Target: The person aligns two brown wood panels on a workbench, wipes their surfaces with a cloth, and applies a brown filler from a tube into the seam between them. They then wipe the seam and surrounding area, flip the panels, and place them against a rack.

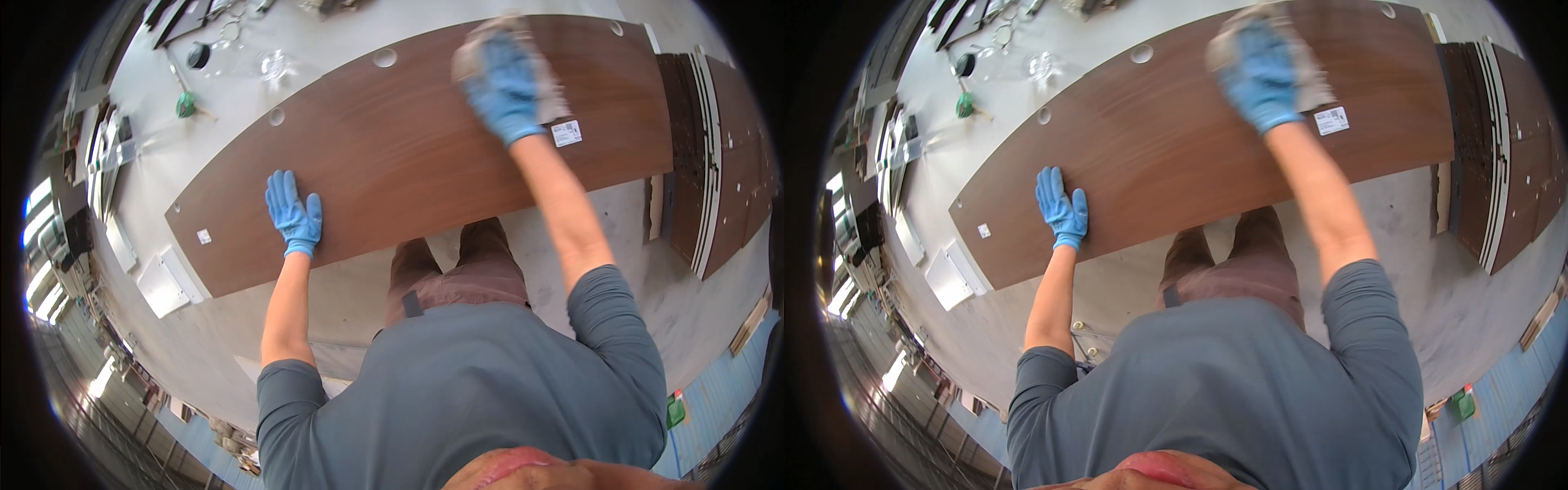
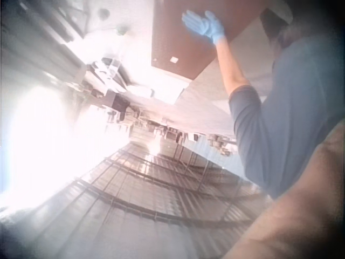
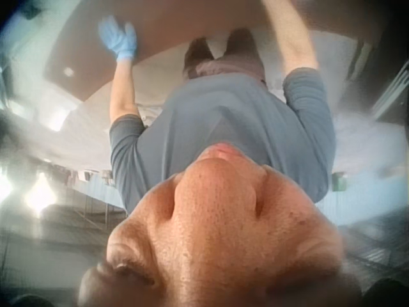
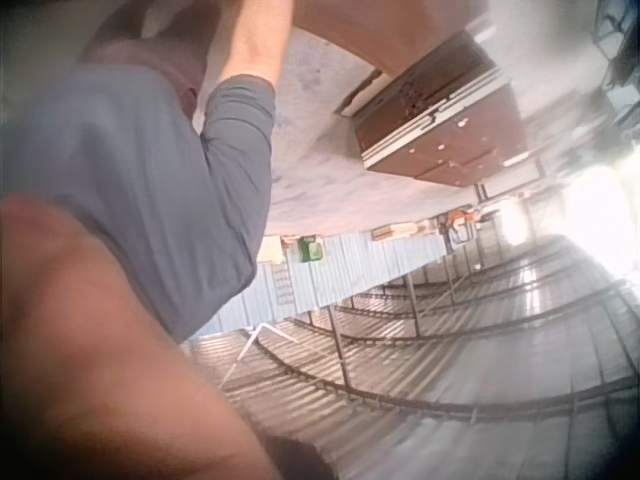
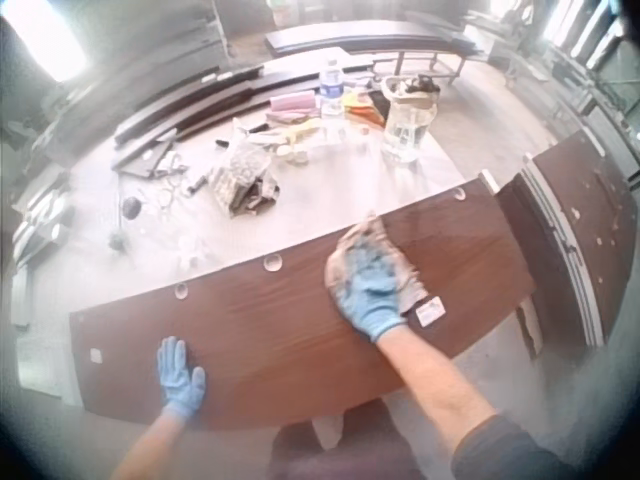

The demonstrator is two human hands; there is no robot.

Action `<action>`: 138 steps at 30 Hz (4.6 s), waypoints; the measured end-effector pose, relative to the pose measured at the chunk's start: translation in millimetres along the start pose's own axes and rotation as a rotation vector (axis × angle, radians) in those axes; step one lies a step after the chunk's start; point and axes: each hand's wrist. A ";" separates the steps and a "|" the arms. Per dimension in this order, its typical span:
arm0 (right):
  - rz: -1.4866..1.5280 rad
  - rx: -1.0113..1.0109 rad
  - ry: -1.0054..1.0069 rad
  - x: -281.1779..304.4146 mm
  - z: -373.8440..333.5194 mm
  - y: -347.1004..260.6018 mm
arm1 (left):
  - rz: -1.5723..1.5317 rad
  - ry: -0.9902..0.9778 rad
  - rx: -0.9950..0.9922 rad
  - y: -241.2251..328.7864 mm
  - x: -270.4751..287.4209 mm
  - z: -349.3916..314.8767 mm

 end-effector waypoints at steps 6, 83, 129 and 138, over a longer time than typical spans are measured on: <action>0.439 0.497 -0.323 24.1 -105.7 -243.5 | -0.119 0.077 0.007 -6.7 1.2 2.6; 0.495 1.097 -0.573 -132.1 -236.0 -855.8 | -2.337 0.742 1.435 -362.6 112.0 -399.2; -0.093 -0.304 -0.027 -43.7 4.0 -235.9 | -1.955 0.460 1.717 -376.7 79.4 -402.2; -0.166 0.001 -0.286 -96.4 -53.8 -496.7 | -2.030 0.405 1.700 -378.6 76.5 -403.3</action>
Point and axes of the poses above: each hand's wrist, its own z-axis towards the middle knuckle, its own x-axis out of the back of the hand, y = z × x, and after that the axes turned 12 degrees about -x, right-handed
